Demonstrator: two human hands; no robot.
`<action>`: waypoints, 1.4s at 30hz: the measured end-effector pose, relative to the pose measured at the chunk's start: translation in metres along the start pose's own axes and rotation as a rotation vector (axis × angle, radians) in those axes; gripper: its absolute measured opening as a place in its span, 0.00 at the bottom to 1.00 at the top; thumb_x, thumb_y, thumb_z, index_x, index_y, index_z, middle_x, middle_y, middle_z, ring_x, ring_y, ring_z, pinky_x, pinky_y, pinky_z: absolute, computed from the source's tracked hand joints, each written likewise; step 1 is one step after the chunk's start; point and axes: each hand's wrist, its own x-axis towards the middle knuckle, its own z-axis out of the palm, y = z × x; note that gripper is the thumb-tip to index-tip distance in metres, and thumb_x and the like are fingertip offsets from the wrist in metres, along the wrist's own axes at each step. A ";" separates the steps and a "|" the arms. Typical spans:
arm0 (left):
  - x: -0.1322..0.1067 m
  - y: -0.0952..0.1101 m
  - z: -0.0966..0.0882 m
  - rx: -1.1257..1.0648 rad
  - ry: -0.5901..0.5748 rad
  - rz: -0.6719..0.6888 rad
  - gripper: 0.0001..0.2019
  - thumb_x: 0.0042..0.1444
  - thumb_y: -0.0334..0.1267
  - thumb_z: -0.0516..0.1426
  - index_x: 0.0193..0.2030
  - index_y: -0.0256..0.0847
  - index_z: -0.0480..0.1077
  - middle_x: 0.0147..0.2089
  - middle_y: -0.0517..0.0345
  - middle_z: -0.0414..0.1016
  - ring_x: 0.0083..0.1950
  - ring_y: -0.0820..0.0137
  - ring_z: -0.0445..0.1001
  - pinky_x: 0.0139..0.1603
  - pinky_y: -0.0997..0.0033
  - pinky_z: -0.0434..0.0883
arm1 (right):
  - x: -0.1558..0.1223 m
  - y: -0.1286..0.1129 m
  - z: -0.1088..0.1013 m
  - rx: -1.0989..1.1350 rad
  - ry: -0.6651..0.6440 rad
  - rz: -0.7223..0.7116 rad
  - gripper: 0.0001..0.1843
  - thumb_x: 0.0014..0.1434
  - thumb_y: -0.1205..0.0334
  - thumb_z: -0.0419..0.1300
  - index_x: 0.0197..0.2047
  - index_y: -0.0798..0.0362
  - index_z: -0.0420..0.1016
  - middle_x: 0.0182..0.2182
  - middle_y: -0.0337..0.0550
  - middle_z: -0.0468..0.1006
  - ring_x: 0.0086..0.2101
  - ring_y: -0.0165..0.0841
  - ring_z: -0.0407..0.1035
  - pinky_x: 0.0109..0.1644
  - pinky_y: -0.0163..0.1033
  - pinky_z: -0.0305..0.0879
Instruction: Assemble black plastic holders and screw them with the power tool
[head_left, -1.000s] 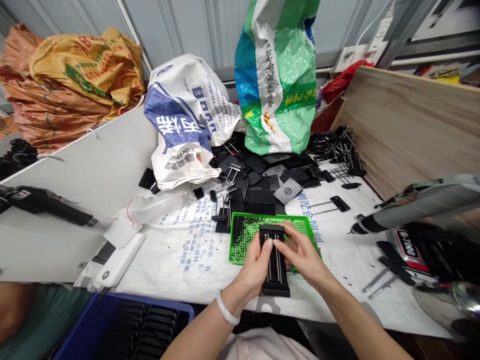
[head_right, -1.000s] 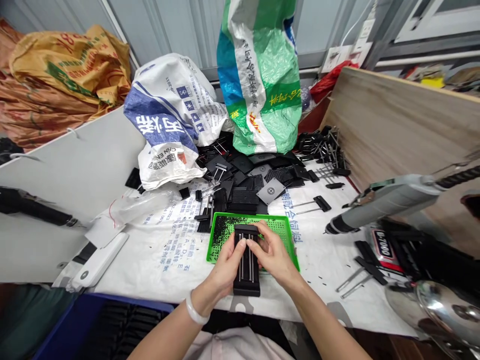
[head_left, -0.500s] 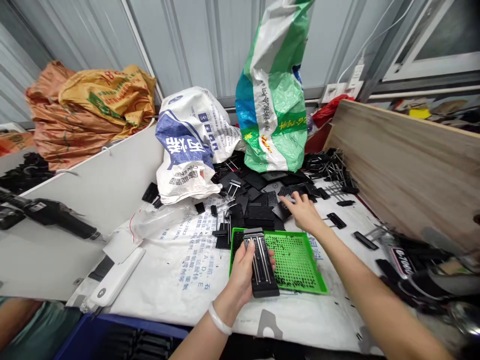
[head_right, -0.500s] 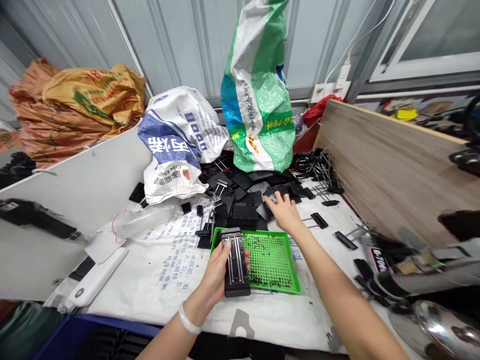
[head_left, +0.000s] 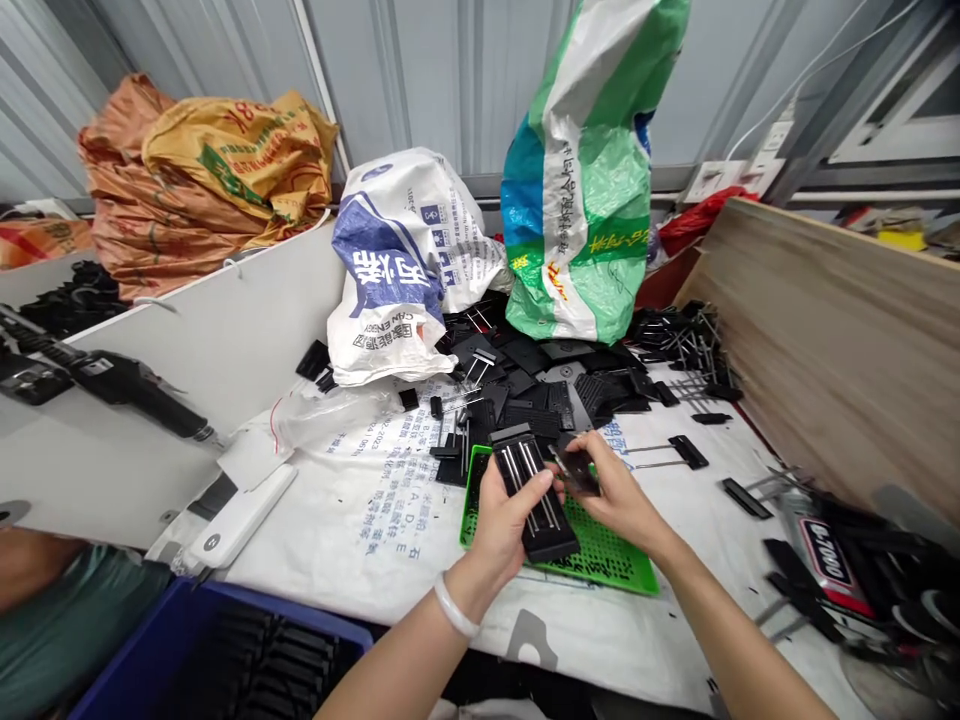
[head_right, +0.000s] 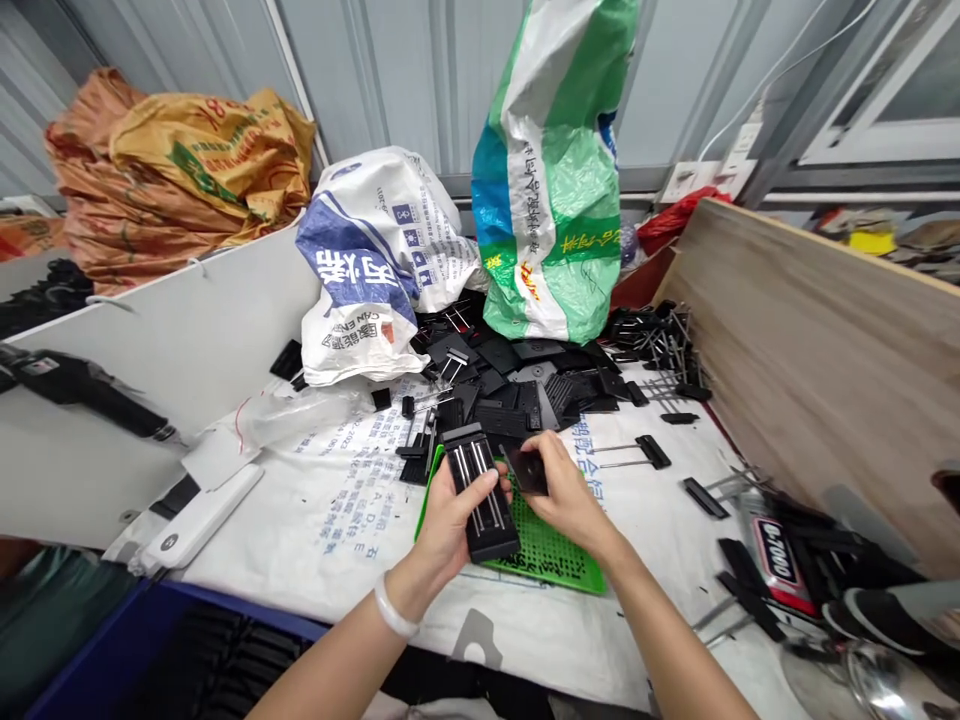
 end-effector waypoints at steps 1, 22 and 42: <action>0.000 0.001 0.004 -0.001 -0.012 0.017 0.22 0.48 0.37 0.67 0.48 0.40 0.64 0.41 0.54 0.78 0.36 0.70 0.77 0.41 0.66 0.74 | -0.002 -0.003 0.002 0.029 -0.007 0.002 0.15 0.55 0.68 0.56 0.45 0.50 0.59 0.40 0.43 0.67 0.40 0.37 0.66 0.44 0.42 0.65; -0.005 0.026 -0.015 0.134 -0.018 -0.082 0.22 0.47 0.43 0.67 0.46 0.39 0.68 0.39 0.53 0.78 0.36 0.66 0.77 0.40 0.65 0.73 | -0.043 -0.015 -0.002 -0.204 0.008 -0.097 0.30 0.63 0.65 0.56 0.66 0.41 0.55 0.50 0.50 0.60 0.51 0.46 0.60 0.54 0.55 0.67; 0.009 0.014 -0.035 -0.031 0.096 -0.040 0.15 0.59 0.49 0.57 0.43 0.38 0.65 0.36 0.51 0.80 0.38 0.63 0.80 0.42 0.62 0.75 | -0.023 -0.023 0.031 -0.793 0.052 0.370 0.37 0.62 0.43 0.54 0.60 0.68 0.55 0.36 0.62 0.69 0.33 0.50 0.70 0.29 0.45 0.65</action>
